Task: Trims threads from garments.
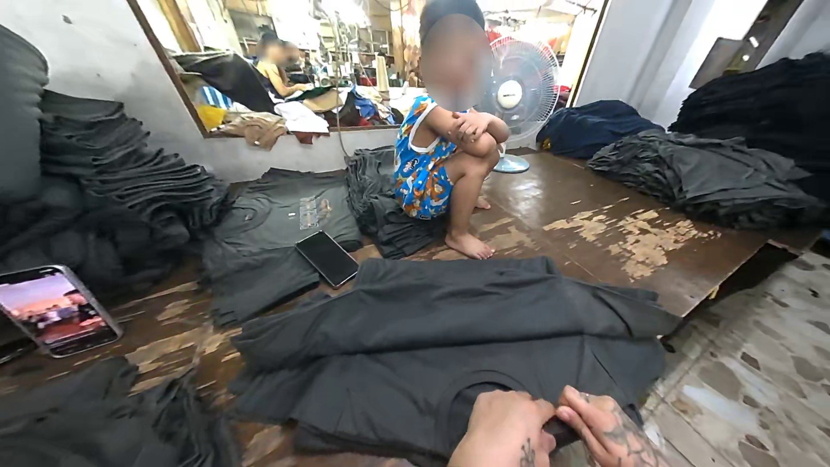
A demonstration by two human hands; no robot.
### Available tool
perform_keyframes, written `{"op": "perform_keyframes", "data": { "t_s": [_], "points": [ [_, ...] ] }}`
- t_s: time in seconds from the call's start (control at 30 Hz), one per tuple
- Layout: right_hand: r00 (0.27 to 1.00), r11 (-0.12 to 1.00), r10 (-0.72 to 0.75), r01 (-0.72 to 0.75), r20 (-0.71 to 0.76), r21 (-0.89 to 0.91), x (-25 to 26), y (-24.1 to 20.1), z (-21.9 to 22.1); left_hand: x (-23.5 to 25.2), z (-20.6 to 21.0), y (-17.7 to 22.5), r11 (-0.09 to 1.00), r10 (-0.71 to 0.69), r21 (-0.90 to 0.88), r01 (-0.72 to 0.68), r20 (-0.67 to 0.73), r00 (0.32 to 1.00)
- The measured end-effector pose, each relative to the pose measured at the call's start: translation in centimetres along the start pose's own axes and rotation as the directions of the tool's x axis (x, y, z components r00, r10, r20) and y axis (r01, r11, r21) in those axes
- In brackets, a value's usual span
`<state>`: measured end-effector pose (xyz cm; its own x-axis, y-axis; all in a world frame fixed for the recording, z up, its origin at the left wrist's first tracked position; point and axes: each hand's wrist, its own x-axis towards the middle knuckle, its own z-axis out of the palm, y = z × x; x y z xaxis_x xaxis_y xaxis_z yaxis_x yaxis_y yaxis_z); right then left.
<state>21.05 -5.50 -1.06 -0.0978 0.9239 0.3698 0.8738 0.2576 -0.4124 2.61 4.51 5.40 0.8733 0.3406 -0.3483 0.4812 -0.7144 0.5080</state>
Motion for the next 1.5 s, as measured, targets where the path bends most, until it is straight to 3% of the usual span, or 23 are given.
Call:
{"op": "perform_keyframes", "data": {
  "t_s": [0.2, 0.27, 0.4, 0.5, 0.57, 0.63, 0.7, 0.8, 0.87, 0.93, 0.97, 1.03, 1.07, 1.13, 1.2, 1.27, 1.3, 1.33, 1.4, 1.43, 1.5],
  "points": [
    [0.999, 1.000, 0.001, -0.001, -0.041, 0.007, -0.4, 0.4, 0.5, -0.2, 1.4, -0.6, 1.000, 0.012, 0.021, -0.011, -0.020, 1.000],
    [0.998, 0.998, 0.033, -0.030, -0.054, 0.056, -0.8, 0.2, 0.4, -1.2, 2.2, -1.5, 0.998, -0.035, -0.063, 0.026, -0.141, 0.989],
    [0.985, 0.979, -0.002, 0.037, -0.174, 0.199, -2.3, -1.9, 0.3, -5.3, 3.5, -4.6, 0.949, -0.207, -0.314, 0.031, -0.546, 0.812],
    [0.993, 0.909, -0.115, 0.104, 0.003, 0.404, -1.8, -7.1, 0.2, -7.5, 3.5, -7.0, 0.937, -0.321, -0.325, 0.129, -0.648, 0.691],
    [0.962, 0.855, -0.271, 0.224, 0.034, 0.467, -0.5, -8.7, 1.3, -8.2, 3.2, -7.5, 0.882, -0.469, -0.347, 0.318, -0.601, 0.647],
    [0.932, 0.835, -0.362, 0.339, -0.031, 0.434, 1.2, -8.9, 3.0, -8.0, 3.2, -7.8, 0.765, -0.643, -0.376, 0.523, -0.411, 0.646],
    [0.915, 0.832, -0.387, 0.400, -0.115, 0.384, 2.9, -8.1, 5.4, -7.4, 4.1, -8.4, 0.705, -0.708, -0.333, 0.626, -0.282, 0.647],
    [0.923, 0.849, -0.352, 0.385, -0.156, 0.361, 5.5, -7.3, 8.8, -7.6, 5.2, -9.0, 0.740, -0.672, -0.382, 0.554, -0.377, 0.638],
    [0.964, 0.881, -0.266, 0.253, -0.024, 0.399, 6.3, -7.3, 9.6, -8.1, 6.1, -9.3, 0.782, -0.622, -0.483, 0.395, -0.551, 0.557],
    [0.971, 0.857, -0.229, 0.237, -0.072, 0.458, 6.2, -7.3, 9.7, -7.9, 7.0, -9.4, 0.822, -0.567, -0.505, 0.264, -0.680, 0.465],
    [0.953, 0.811, -0.242, 0.303, -0.184, 0.500, 6.0, -7.2, 9.9, -7.9, 6.9, -9.2, 0.823, -0.566, -0.488, 0.292, -0.660, 0.493],
    [0.893, 0.704, -0.249, 0.432, -0.374, 0.564, 5.9, -7.4, 10.2, -7.6, 5.3, -8.0, 0.772, -0.636, -0.390, 0.502, -0.450, 0.627],
    [0.872, 0.682, -0.245, 0.465, -0.423, 0.564, 6.1, -7.6, 10.3, -7.3, 4.3, -7.5, 0.744, -0.668, -0.331, 0.580, -0.341, 0.661],
    [0.870, 0.716, -0.246, 0.461, -0.428, 0.525, 6.3, -7.3, 10.6, -7.2, 3.3, -7.5, 0.729, -0.683, -0.317, 0.607, -0.276, 0.676],
    [0.931, 0.823, -0.240, 0.345, -0.274, 0.451, 6.3, -6.7, 10.4, -7.5, 4.5, -8.4, 0.764, -0.642, -0.428, 0.483, -0.425, 0.638],
    [0.984, 0.908, -0.175, 0.179, -0.043, 0.379, 6.4, -6.9, 9.8, -7.6, 6.5, -9.3, 0.803, -0.575, -0.563, 0.196, -0.643, 0.506],
    [0.984, 0.923, -0.176, 0.171, -0.015, 0.344, 6.6, -7.2, 9.8, -7.8, 7.0, -9.3, 0.764, -0.580, -0.645, 0.026, -0.668, 0.467],
    [0.977, 0.928, -0.203, 0.211, -0.060, 0.306, 6.8, -7.3, 10.1, -7.9, 7.2, -9.1, 0.653, -0.606, -0.740, -0.161, -0.638, 0.475],
    [0.938, 0.900, -0.251, 0.317, -0.241, 0.299, 6.8, -6.8, 10.9, -7.7, 7.5, -8.5, 0.308, -0.681, -0.844, -0.439, -0.517, 0.518],
    [0.920, 0.876, -0.237, 0.341, -0.313, 0.340, 6.5, -6.3, 11.1, -7.6, 7.5, -8.4, 0.166, -0.719, -0.852, -0.497, -0.449, 0.530],
    [0.916, 0.850, -0.200, 0.338, -0.347, 0.404, 5.8, -5.4, 10.9, -7.8, 7.2, -8.4, 0.039, -0.756, -0.853, -0.521, -0.366, 0.543]
  ]
}}
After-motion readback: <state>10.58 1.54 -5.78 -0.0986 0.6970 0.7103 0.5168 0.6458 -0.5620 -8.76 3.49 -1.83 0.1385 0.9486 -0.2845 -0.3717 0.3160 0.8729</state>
